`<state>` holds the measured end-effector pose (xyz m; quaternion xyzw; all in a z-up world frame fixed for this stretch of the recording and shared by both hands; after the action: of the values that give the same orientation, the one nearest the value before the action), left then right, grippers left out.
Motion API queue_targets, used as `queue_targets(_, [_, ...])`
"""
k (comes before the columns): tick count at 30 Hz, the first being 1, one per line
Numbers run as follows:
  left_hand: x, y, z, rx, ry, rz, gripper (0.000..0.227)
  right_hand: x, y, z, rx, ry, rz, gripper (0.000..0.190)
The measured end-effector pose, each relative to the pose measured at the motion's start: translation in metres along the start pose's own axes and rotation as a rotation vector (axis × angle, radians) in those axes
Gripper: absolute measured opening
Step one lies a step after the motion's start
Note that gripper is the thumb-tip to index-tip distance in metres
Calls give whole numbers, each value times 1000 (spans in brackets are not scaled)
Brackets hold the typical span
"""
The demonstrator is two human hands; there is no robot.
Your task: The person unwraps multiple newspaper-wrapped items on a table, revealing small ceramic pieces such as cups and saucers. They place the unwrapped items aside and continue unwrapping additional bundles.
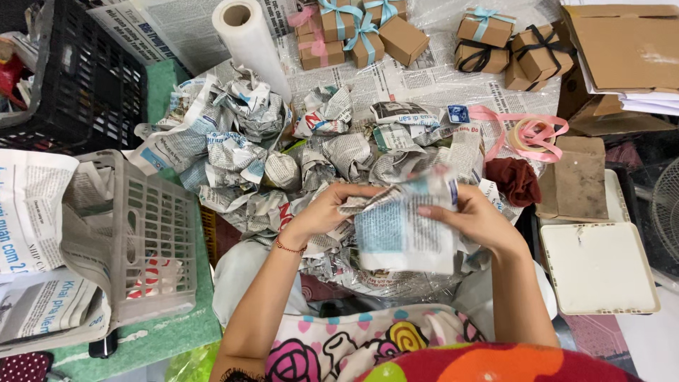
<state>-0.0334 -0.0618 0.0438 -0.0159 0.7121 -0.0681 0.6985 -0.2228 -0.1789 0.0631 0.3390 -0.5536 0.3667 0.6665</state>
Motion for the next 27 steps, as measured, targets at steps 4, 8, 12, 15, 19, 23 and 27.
queue_targets(4, [-35,0,-3,91,52,-123,38,-21,-13,5,130,12,137,25])
queue_targets(8, [-53,3,3,91,138,-188,33,-66,-28,8,60,-241,38,23])
queue_targets(12, [-36,9,6,80,444,-19,42,-58,-30,6,-10,-189,176,26])
queue_targets(15, [-31,5,18,-147,303,-114,27,-26,-23,-2,-54,-122,282,26])
queue_targets(19, [-14,10,24,-301,113,100,42,29,-12,-18,26,-131,385,24])
queue_targets(23, [-34,12,19,-278,133,-68,58,42,-21,-14,-202,-95,108,24])
queue_targets(27, [-47,11,46,-486,232,-293,63,59,-17,-15,-376,-104,152,49])
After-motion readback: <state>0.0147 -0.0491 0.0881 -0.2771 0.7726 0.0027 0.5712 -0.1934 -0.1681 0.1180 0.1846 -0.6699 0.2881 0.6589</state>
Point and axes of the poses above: each hand's wrist, its own y-axis away from the middle knuckle, its own z-axis out of the back of the hand, x = y × z, the point moved 8 cm from there along -y, towards the middle knuckle, and after that the axes turned 1 degree about y, right-handed, at the moved point
